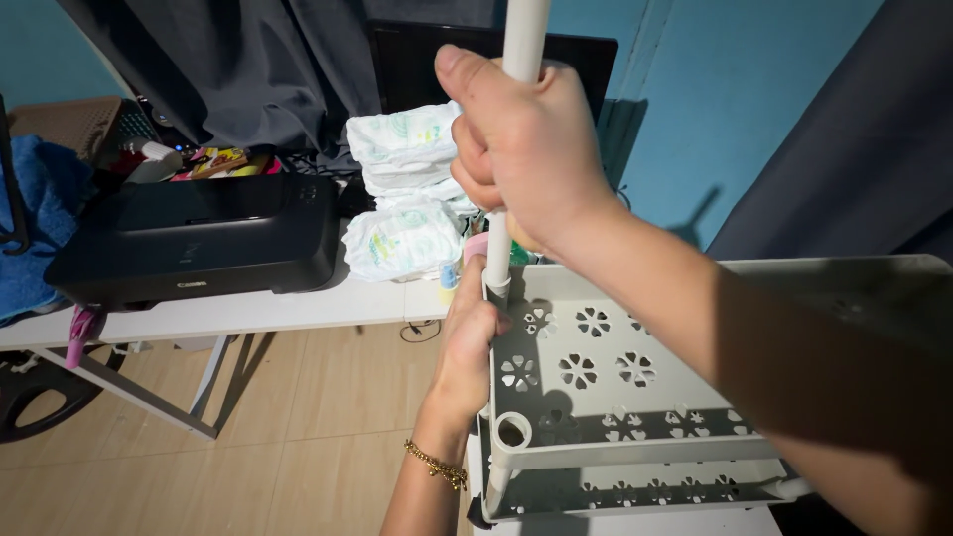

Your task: The person assembles a white plastic three-tier storage cart by inserting vertical poles into the perforated trays and then attaching the top tray. The person handles the trays and poles by hand, aligning and pressing them into place.

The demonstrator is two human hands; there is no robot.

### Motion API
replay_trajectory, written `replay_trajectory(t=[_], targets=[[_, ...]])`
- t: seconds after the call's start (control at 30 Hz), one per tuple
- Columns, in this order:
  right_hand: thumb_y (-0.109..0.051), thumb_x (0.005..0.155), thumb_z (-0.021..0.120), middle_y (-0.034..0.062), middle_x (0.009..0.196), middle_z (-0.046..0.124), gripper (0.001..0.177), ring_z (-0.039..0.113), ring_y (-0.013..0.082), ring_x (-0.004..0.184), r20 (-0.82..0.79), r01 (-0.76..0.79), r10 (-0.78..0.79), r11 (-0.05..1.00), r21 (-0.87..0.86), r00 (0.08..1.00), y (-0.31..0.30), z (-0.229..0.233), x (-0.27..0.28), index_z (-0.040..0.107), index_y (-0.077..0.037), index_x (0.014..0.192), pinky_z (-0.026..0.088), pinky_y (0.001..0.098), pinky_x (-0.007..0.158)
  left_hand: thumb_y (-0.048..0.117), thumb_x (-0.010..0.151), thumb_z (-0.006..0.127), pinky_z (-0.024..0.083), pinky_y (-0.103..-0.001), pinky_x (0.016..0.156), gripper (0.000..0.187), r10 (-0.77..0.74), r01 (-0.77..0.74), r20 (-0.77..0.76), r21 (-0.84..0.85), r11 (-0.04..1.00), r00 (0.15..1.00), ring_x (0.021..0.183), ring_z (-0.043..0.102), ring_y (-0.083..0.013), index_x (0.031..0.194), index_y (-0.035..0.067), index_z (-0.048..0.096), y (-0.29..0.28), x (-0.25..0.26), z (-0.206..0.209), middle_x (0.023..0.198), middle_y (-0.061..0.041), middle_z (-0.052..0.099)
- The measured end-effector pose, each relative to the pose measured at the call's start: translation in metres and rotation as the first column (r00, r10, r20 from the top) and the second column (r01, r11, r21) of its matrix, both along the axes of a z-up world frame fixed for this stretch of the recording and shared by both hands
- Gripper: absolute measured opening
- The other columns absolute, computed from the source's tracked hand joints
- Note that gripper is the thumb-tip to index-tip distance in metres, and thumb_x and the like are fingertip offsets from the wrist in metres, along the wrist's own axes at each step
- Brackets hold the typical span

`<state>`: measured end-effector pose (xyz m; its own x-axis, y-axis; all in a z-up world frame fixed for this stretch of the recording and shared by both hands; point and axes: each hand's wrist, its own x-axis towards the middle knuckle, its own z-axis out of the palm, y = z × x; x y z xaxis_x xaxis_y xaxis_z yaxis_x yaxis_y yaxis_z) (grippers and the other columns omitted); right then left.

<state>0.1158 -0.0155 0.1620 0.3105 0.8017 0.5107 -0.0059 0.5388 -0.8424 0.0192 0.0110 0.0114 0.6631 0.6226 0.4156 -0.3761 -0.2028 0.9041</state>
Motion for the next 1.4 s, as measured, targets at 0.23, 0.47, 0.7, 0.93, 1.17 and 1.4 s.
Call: replay_trajectory(t=[0.23, 0.47, 0.7, 0.93, 1.17, 1.4], targets=[[-0.018, 0.101, 0.061, -0.0029, 0.048, 0.033, 0.048, 0.02, 0.007, 0.038, -0.033, -0.022, 0.021, 1.0, -0.022, 0.999, 0.002, -0.001, 0.001, 0.037, -0.014, 0.06, 0.016, 0.0307, 0.036, 0.018, 0.077, 0.042, 0.042, -0.025, 0.08, 0.061, -0.098, 0.105, 0.071, -0.093, 0.99, 0.993, 0.089, 0.045, -0.016, 0.134, -0.001, 0.05, 0.002, 0.003, -0.005, 0.101, -0.006, 0.051], [-0.034, 0.099, 0.067, 0.0012, 0.071, 0.062, 0.033, 0.062, 0.0111, 0.066, 0.23, -0.067, 0.115, 0.976, -0.205, 0.966, -0.005, 0.018, 0.016, 0.056, -0.011, 0.077, 0.051, 0.0286, 0.063, 0.015, 0.073, 0.041, 0.052, -0.035, 0.094, 0.067, -0.207, 0.247, 0.167, -0.278, 0.928, 0.964, 0.101, 0.058, -0.0209, 0.139, 0.003, 0.046, 0.003, 0.006, -0.007, 0.109, -0.008, 0.059], [-0.056, 0.085, 0.066, 0.0024, 0.101, 0.063, 0.052, 0.058, 0.0131, 0.094, 0.554, 0.249, 0.048, 0.859, -0.448, 0.831, -0.036, 0.04, 0.026, 0.063, -0.017, 0.119, 0.047, 0.0345, 0.071, 0.021, 0.086, 0.041, 0.043, -0.031, 0.099, 0.058, -0.015, 0.011, -0.06, -0.054, 0.998, 0.998, 0.111, 0.057, -0.0187, 0.141, 0.005, 0.049, 0.0, -0.009, -0.003, 0.125, -0.01, 0.062], [-0.058, 0.088, 0.055, -0.0008, 0.121, 0.062, 0.057, 0.057, 0.0151, 0.113, 0.425, 0.262, -0.023, 0.816, -0.514, 0.905, -0.065, 0.056, 0.037, 0.06, -0.018, 0.128, 0.047, 0.0419, 0.089, 0.032, 0.096, 0.043, 0.043, -0.032, 0.102, 0.049, 0.006, -0.008, -0.024, -0.075, 0.997, 1.0, 0.113, 0.057, -0.0185, 0.133, 0.003, 0.057, 0.003, -0.026, 0.018, 0.124, -0.011, 0.066], [-0.057, 0.093, 0.048, 0.0018, 0.121, 0.061, 0.055, 0.057, 0.0165, 0.114, 0.414, 0.332, -0.108, 0.787, -0.52, 0.904, -0.097, 0.056, 0.052, 0.059, -0.019, 0.131, 0.047, 0.044, 0.093, 0.037, 0.101, 0.042, 0.047, -0.033, 0.097, 0.046, 0.108, -0.108, -0.006, -0.002, 0.994, 0.994, 0.104, 0.061, -0.0197, 0.121, 0.002, 0.063, 0.009, -0.027, 0.041, 0.111, -0.009, 0.069], [-0.058, 0.094, 0.044, 0.0027, 0.116, 0.062, 0.056, 0.058, 0.0159, 0.109, 0.527, 0.391, -0.029, 0.706, -0.591, 0.85, -0.118, 0.052, 0.088, 0.062, -0.018, 0.128, 0.047, 0.0415, 0.09, 0.04, 0.104, 0.036, 0.05, -0.035, 0.089, 0.047, 0.024, -0.018, 0.069, -0.098, 0.995, 0.997, 0.1, 0.064, -0.0211, 0.113, 0.003, 0.064, 0.023, -0.008, 0.053, 0.103, -0.008, 0.066]])
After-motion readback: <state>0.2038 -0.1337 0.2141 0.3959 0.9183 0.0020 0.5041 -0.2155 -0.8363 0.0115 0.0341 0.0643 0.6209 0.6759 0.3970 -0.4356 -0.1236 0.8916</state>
